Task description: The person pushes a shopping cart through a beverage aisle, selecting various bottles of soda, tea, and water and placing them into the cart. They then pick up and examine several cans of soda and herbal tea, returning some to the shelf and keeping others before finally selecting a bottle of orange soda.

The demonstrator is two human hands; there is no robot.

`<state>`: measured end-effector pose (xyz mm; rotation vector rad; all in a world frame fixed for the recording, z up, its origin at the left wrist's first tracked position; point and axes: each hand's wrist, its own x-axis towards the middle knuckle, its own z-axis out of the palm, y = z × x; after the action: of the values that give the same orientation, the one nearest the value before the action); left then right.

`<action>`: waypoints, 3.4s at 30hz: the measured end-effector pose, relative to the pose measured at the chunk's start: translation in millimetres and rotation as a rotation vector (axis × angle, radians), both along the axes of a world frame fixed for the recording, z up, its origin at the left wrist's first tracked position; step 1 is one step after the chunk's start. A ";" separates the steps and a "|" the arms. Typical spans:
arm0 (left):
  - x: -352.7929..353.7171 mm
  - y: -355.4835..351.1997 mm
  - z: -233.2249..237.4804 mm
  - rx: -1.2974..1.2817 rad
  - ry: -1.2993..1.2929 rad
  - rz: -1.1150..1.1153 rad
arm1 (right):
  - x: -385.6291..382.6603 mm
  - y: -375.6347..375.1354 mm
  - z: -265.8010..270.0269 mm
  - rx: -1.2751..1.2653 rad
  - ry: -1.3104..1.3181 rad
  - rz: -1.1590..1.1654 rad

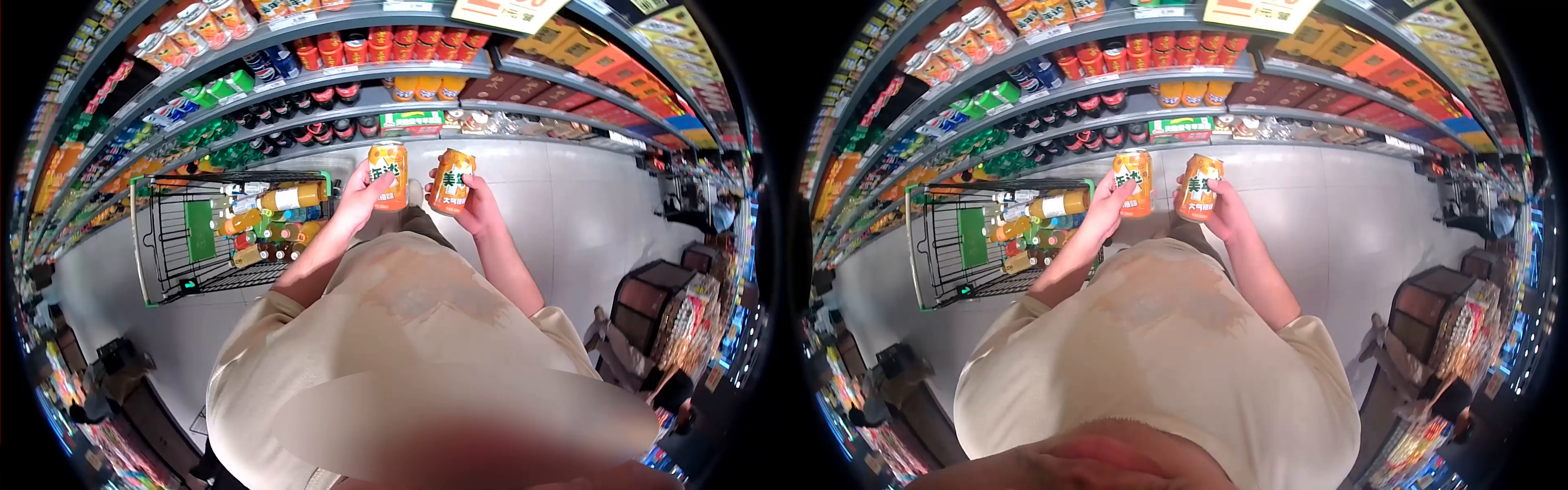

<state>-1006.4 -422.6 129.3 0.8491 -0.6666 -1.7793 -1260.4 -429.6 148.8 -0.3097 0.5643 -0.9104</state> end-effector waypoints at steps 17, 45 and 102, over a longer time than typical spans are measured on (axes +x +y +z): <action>50.8 -151.0 66.1 -0.359 -0.706 0.621 | 107.2 -279.0 66.1 -1.109 0.448 -0.022; 155.6 -103.2 -23.7 -0.239 -0.480 0.821 | 268.9 -359.4 133.2 -1.477 1.186 -0.553; 105.1 -228.9 99.8 -0.730 -0.930 0.403 | 208.1 -345.5 131.8 -1.436 1.149 -0.665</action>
<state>-901.3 -651.5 229.1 1.1504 -1.4914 -0.6038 -1052.3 -775.0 280.7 -2.1290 0.9903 -1.6598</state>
